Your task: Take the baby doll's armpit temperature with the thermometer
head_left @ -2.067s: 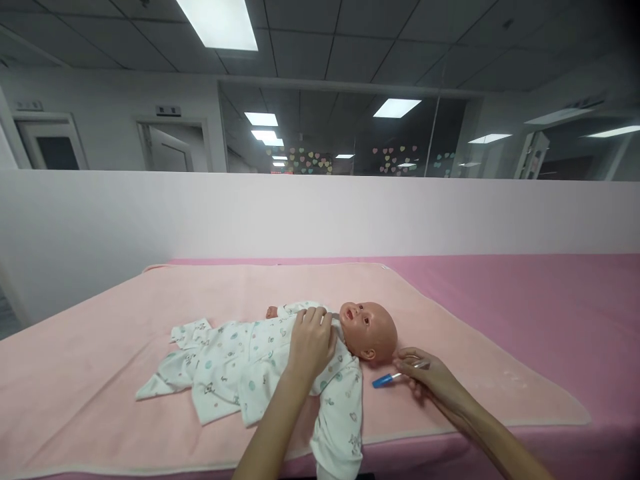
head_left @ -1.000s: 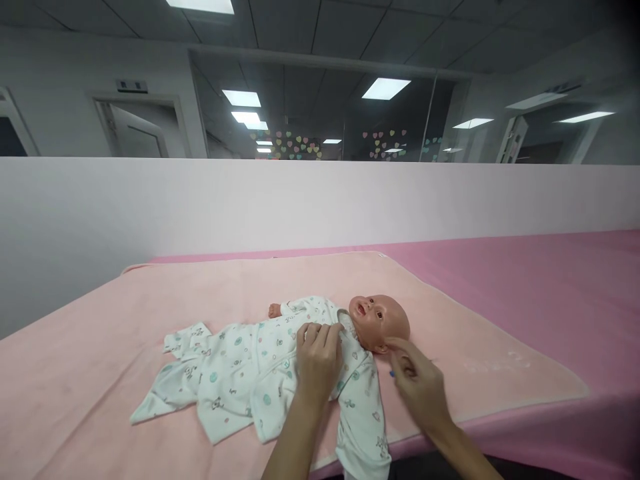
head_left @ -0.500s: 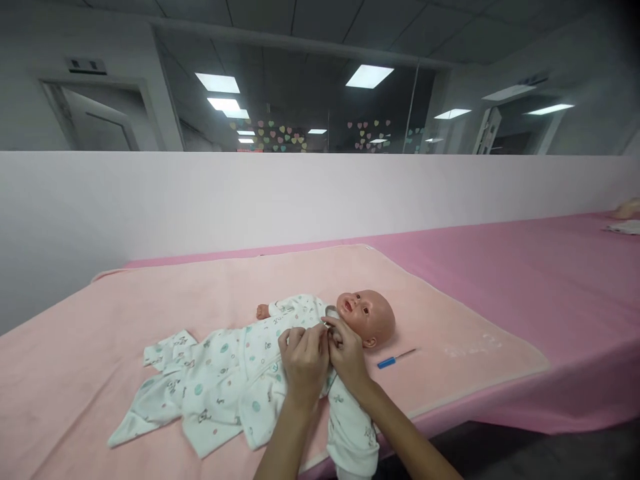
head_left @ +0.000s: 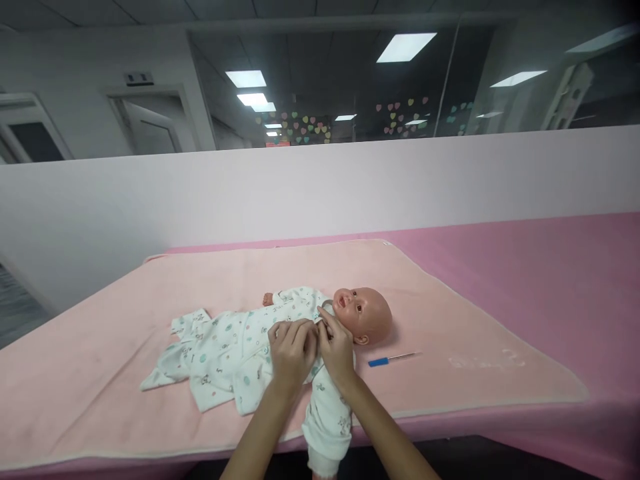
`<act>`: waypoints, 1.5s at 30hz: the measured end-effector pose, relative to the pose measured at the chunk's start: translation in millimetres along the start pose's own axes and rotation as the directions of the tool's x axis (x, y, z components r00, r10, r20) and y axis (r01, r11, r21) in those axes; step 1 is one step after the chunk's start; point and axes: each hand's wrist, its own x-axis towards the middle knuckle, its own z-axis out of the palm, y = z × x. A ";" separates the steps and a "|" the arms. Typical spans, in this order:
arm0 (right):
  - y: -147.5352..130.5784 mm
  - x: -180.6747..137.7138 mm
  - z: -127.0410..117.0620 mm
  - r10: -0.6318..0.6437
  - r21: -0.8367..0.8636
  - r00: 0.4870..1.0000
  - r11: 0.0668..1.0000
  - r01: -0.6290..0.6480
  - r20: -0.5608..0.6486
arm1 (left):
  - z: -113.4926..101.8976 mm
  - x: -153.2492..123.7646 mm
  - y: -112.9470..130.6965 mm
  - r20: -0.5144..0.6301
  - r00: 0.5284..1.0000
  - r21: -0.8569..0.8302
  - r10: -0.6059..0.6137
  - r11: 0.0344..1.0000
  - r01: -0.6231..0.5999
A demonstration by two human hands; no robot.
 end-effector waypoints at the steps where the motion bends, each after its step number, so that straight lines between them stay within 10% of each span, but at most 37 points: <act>1: -0.5 0.0 -0.4 -0.003 0.008 1.000 1.000 0.003 0.000 | -2.2 -1.1 0.1 0.006 1.000 0.018 -0.025 1.000 0.025; 8: -0.3 -1.2 -4.2 -0.007 0.047 1.000 0.999 0.007 0.002 | -17.7 -11.9 -5.1 0.012 0.954 0.117 -0.299 0.948 0.296; 21: -6.8 -7.3 -8.4 -0.212 -0.078 0.971 0.976 0.204 -0.111 | -20.2 -16.8 -4.0 0.009 0.941 0.092 -0.338 0.938 0.336; 26: -26.4 -5.9 2.5 -0.374 -0.077 0.914 0.918 0.389 0.157 | -21.6 -17.9 -7.1 0.020 0.943 0.073 -0.331 0.942 0.329; 45: -12.2 -7.5 18.5 -0.210 -0.010 0.951 0.976 0.218 0.225 | -23.8 -18.0 -8.6 0.038 0.932 0.042 -0.359 0.933 0.358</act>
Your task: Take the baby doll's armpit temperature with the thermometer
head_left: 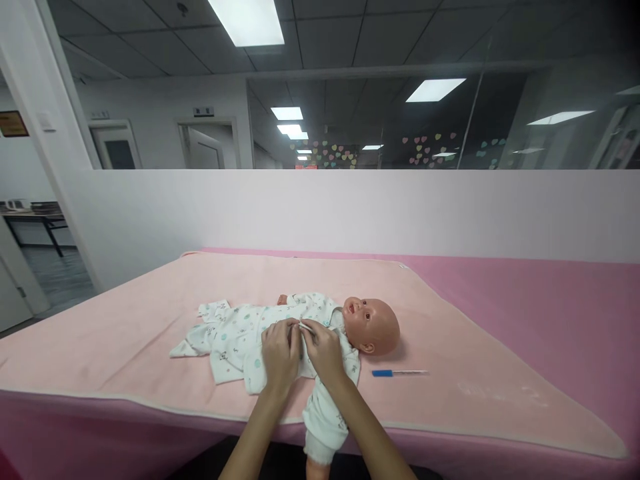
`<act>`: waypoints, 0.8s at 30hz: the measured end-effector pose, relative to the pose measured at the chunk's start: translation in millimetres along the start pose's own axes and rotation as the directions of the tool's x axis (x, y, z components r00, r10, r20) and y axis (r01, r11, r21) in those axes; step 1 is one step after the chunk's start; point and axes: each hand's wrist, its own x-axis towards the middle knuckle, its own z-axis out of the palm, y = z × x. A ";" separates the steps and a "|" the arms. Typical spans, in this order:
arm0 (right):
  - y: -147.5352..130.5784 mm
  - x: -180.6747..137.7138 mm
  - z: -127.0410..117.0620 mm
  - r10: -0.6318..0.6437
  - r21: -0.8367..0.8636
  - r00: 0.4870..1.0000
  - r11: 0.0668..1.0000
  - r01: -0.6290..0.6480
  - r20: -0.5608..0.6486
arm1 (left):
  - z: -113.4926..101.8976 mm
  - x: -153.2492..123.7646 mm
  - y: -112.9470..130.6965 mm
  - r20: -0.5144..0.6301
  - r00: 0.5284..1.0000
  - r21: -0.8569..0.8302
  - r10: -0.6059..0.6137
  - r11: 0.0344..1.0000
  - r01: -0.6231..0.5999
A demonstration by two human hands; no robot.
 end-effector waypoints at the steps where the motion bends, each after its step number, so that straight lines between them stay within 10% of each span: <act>1: -0.1 -0.1 -0.2 0.014 -0.007 1.000 1.000 -0.014 -0.005 | -0.3 -0.2 0.9 -0.001 1.000 0.023 0.030 0.999 -0.030; 6: -3.9 -0.1 -2.2 0.043 -0.008 0.999 0.999 -0.043 -0.027 | -2.3 -1.0 4.4 -0.037 0.986 0.109 0.165 0.981 -0.160; 14: -7.6 0.1 -4.9 0.053 0.063 0.994 0.997 -0.047 -0.094 | -19.6 -3.2 -20.6 -0.105 0.985 0.105 -0.141 0.983 0.152; 24: -8.5 0.9 -6.5 0.051 0.037 0.995 0.998 -0.048 -0.090 | -26.7 -8.2 -22.9 0.050 0.987 0.003 -0.150 0.989 0.150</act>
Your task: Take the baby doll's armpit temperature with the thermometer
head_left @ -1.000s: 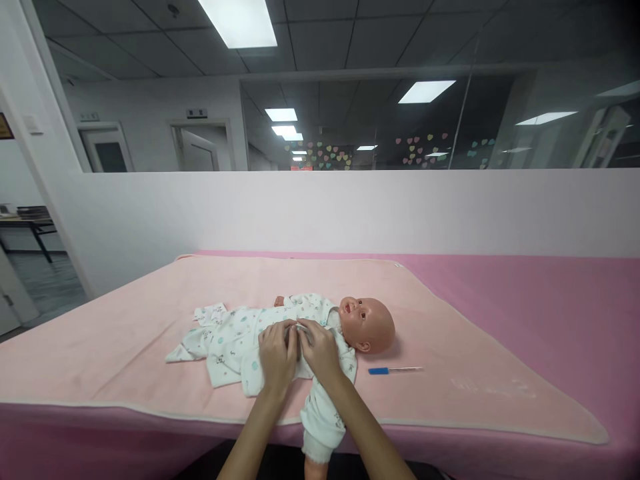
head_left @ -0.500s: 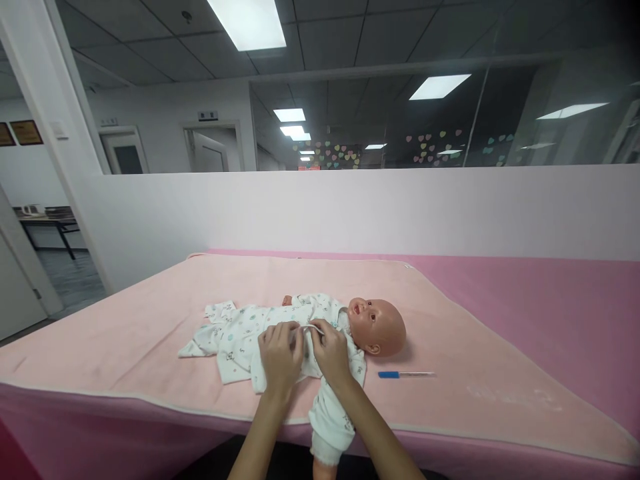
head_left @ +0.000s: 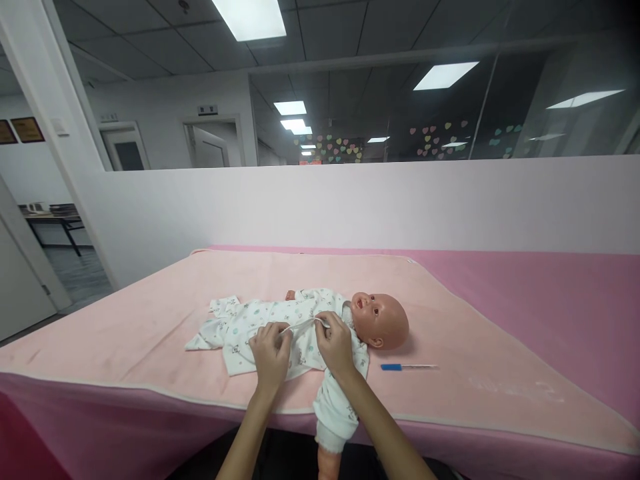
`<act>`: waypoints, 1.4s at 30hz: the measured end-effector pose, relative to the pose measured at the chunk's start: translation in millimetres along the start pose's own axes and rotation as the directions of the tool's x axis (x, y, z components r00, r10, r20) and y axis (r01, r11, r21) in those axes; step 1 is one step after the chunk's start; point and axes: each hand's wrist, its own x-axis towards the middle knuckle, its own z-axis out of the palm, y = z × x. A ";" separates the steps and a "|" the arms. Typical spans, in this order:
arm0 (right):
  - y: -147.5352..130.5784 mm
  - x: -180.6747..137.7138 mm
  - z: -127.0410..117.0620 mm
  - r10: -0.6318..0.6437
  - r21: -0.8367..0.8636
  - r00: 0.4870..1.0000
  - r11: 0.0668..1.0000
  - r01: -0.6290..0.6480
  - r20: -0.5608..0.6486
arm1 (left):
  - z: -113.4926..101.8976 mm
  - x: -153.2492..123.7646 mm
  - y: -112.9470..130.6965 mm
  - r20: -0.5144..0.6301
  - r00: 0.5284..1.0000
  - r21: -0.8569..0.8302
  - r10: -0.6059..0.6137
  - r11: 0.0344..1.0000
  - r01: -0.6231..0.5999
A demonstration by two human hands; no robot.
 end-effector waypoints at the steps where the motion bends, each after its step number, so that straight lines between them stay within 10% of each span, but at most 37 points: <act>1: -0.7 -0.1 -0.4 -0.014 -0.009 1.000 1.000 0.014 0.002 | -0.3 0.3 0.1 -0.009 1.000 -0.018 -0.006 1.000 0.006; 10: -7.4 -5.3 -2.8 -0.316 -0.064 0.940 0.943 0.326 0.130 | -3.9 1.6 5.1 -0.012 1.000 -0.138 -0.003 0.990 0.001; 34: 2.4 -4.7 4.7 -0.174 -0.100 0.976 0.977 0.188 0.130 | -1.0 -0.6 1.7 0.028 0.999 -0.105 0.027 0.994 -0.024; 42: 3.0 -3.2 6.1 -0.158 -0.102 0.975 0.979 0.175 0.156 | -1.7 1.7 -5.1 -0.148 0.983 -0.003 -0.104 0.994 0.105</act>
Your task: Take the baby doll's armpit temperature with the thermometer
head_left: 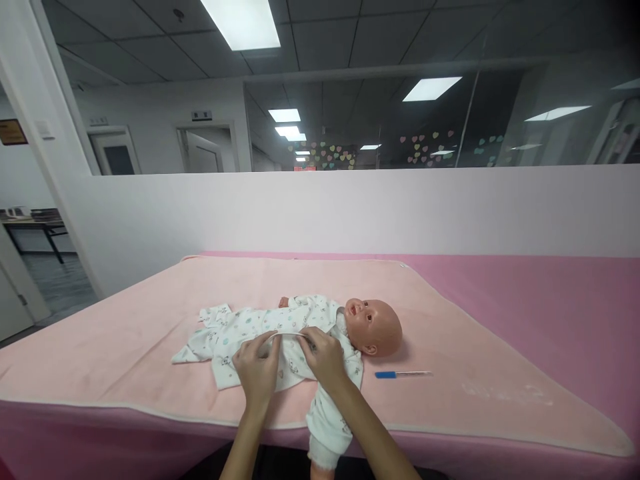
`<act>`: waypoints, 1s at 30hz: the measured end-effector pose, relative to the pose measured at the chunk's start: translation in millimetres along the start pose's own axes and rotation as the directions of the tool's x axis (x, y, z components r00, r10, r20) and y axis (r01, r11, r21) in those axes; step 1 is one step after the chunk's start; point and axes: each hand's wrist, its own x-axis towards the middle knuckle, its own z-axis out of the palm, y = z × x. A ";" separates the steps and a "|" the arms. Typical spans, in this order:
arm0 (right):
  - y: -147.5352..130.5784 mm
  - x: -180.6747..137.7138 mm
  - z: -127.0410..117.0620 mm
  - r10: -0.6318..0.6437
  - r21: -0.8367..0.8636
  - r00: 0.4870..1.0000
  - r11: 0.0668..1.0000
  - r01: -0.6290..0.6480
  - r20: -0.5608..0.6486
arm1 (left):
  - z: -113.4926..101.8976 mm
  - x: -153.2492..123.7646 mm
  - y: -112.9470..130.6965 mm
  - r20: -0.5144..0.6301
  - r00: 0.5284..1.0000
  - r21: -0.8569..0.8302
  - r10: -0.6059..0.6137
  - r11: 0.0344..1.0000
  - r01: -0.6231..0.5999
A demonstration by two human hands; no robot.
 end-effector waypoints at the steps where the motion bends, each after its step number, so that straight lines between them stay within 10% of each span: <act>1: -0.1 1.0 0.5 0.001 -0.008 1.000 1.000 -0.001 -0.001 | -0.3 0.1 -1.2 -0.032 0.999 0.012 -0.024 1.000 0.025; 7: -5.0 -9.8 -19.2 -0.139 -0.299 0.988 0.947 0.114 -0.063 | -3.2 4.0 1.4 -0.247 0.968 0.096 -0.034 0.994 0.059; 13: 16.9 -62.3 -99.9 -0.186 -0.405 0.981 0.903 0.146 -0.062 | 9.8 47.3 27.6 0.177 0.957 -0.126 0.229 0.970 -0.209; 18: 61.5 -92.8 -150.6 0.189 -0.567 0.953 0.769 -0.294 -0.237 | 44.8 62.1 33.0 0.638 0.751 -0.311 0.168 0.949 0.052; 30: 84.6 -97.9 -181.2 0.468 -0.523 0.871 0.786 -0.331 0.153 | 32.4 66.1 34.3 0.811 0.476 -0.379 0.340 0.925 -0.014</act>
